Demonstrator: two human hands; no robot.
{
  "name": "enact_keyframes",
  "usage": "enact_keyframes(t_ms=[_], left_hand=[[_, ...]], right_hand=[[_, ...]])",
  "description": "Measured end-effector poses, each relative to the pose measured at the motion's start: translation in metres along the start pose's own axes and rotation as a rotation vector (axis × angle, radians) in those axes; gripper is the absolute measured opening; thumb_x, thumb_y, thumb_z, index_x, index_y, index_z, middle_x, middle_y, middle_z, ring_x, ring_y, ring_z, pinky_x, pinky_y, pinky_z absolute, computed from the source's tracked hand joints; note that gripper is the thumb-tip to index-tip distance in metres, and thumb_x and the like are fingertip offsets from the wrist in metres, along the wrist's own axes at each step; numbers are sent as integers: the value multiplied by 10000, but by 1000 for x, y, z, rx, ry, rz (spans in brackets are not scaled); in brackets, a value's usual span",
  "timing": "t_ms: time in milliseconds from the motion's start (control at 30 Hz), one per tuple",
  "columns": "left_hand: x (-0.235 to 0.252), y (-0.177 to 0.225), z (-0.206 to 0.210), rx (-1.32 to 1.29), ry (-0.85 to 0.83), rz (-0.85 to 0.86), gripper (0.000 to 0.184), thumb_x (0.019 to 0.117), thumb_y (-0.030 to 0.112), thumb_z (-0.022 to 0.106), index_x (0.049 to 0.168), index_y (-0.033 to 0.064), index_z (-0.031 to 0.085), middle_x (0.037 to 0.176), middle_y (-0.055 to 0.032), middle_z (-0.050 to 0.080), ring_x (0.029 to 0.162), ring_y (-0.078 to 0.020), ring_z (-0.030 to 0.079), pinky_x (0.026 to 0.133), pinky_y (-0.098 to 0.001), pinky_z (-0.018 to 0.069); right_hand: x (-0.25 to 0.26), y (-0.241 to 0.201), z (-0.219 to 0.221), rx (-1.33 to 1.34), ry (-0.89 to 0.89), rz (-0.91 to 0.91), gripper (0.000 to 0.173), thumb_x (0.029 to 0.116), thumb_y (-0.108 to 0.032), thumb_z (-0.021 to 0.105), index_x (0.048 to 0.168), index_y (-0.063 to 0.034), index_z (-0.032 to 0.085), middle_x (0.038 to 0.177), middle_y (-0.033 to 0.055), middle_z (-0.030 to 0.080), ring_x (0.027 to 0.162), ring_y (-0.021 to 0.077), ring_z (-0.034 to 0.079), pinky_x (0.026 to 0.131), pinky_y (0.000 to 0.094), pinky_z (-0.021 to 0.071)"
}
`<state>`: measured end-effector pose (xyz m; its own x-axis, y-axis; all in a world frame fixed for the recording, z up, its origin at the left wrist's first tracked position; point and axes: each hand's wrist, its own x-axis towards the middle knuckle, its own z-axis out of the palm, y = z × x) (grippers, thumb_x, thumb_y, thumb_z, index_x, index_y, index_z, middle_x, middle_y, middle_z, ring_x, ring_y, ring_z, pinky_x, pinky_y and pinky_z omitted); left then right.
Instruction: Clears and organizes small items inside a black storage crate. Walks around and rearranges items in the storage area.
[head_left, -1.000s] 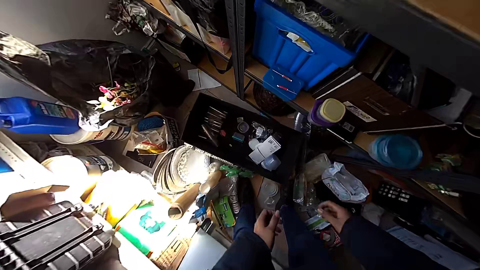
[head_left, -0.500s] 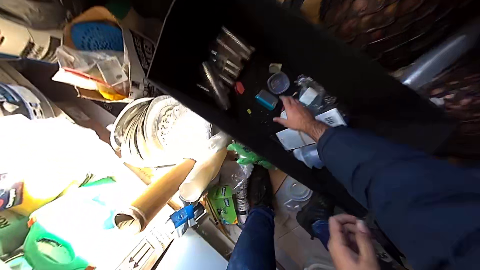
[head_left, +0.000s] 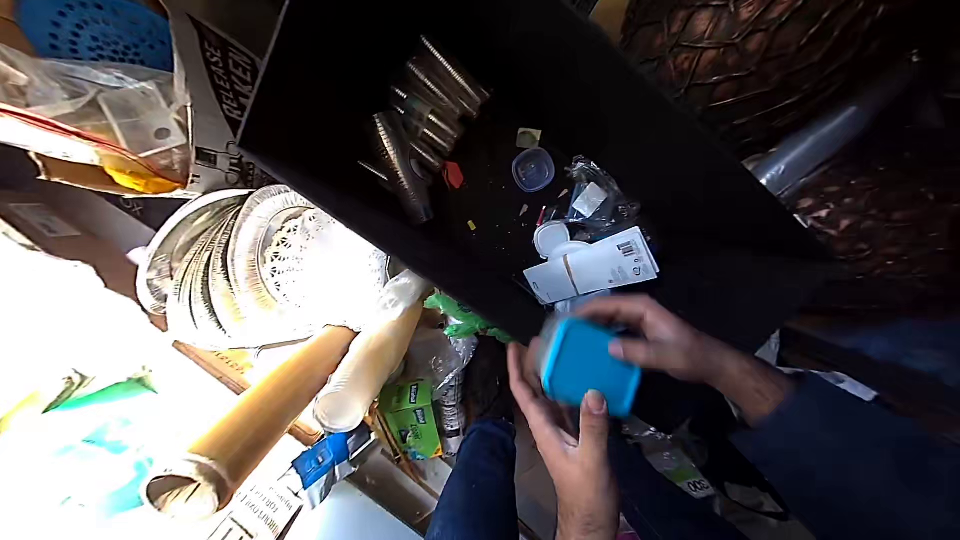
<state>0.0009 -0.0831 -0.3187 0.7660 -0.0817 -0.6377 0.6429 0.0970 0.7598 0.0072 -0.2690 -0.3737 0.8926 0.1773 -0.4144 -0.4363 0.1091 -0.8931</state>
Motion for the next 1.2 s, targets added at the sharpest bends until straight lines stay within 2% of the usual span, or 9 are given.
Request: enact_keyframes(t_ms=[100, 167, 300, 500, 667, 800, 967, 1067, 1200], left_hand=[[-7, -1, 11, -1, 9, -64, 502, 975, 260, 677, 1333, -79, 584, 1166, -197, 683, 962, -220, 719, 821, -353, 636], [-10, -6, 15, 3, 40, -148, 378, 1013, 190, 621, 1287, -71, 602, 1067, -192, 694, 863, -226, 725, 750, -352, 643], [-13, -18, 15, 0, 104, -254, 352, 1021, 174, 614, 1284, -61, 609, 1057, -192, 702, 848, -230, 729, 753, -355, 642], [-18, -19, 17, -25, 136, -361, 332, 1056, 197, 564, 1277, -47, 607, 1020, -196, 695, 838, -243, 721, 748, -369, 636], [-24, -19, 24, -56, 147, -385, 335, 1056, 205, 569, 1271, -49, 608, 1003, -199, 698, 821, -248, 723, 738, -371, 638], [-28, -18, 25, -53, 189, -397, 328, 1060, 205, 557, 1281, -33, 602, 1006, -185, 693, 822, -239, 718, 737, -369, 633], [-8, -1, 10, -21, 348, -157, 357, 1094, 290, 419, 1262, 17, 576, 962, -103, 685, 807, -182, 709, 716, -380, 633], [19, 22, -10, -7, 460, -17, 429, 1111, 418, 312, 1258, 92, 549, 1002, -33, 677, 908, -148, 697, 798, -394, 612], [38, 32, -16, -23, 564, 72, 451, 1113, 443, 316, 1290, 117, 573, 1094, -56, 679, 1017, -178, 678, 850, -424, 584]], right_hand=[[-21, 11, -26, -121, 40, -80, 623, 975, -681, 494, 1095, -126, 751, 1107, 23, 734, 1000, 152, 691, 855, 361, 596], [-6, 47, -66, -471, 424, 9, 444, 984, -477, 612, 1155, -83, 721, 1131, 82, 729, 1052, 213, 690, 911, 448, 581], [38, 140, -146, -944, 500, 656, 1271, 593, -617, 935, 1569, -60, 342, 1507, 279, 457, 1354, 479, 485, 1055, 682, 437], [21, 127, -99, -774, 532, 639, 651, 738, -233, 906, 1310, -78, 636, 1160, 247, 686, 1086, 448, 661, 922, 721, 497], [-18, 99, -38, -680, 491, 385, 293, 782, -155, 855, 1045, -106, 736, 1030, 85, 700, 948, 252, 679, 845, 540, 575], [-67, 44, 3, -572, 686, 197, 291, 836, -167, 807, 1110, -125, 718, 1102, 30, 673, 956, 138, 682, 791, 371, 629], [-201, -31, 49, -193, 886, 219, 510, 880, -264, 791, 1336, -125, 608, 1172, -5, 738, 999, 144, 738, 852, 335, 654], [-270, -45, 70, 56, 736, 327, 426, 860, -203, 814, 1266, -260, 695, 1168, -86, 739, 1032, 91, 716, 901, 302, 622], [-269, 19, 109, -201, 426, 346, 374, 880, -327, 771, 1248, -264, 743, 1100, -16, 687, 1016, 84, 646, 880, 299, 583]])
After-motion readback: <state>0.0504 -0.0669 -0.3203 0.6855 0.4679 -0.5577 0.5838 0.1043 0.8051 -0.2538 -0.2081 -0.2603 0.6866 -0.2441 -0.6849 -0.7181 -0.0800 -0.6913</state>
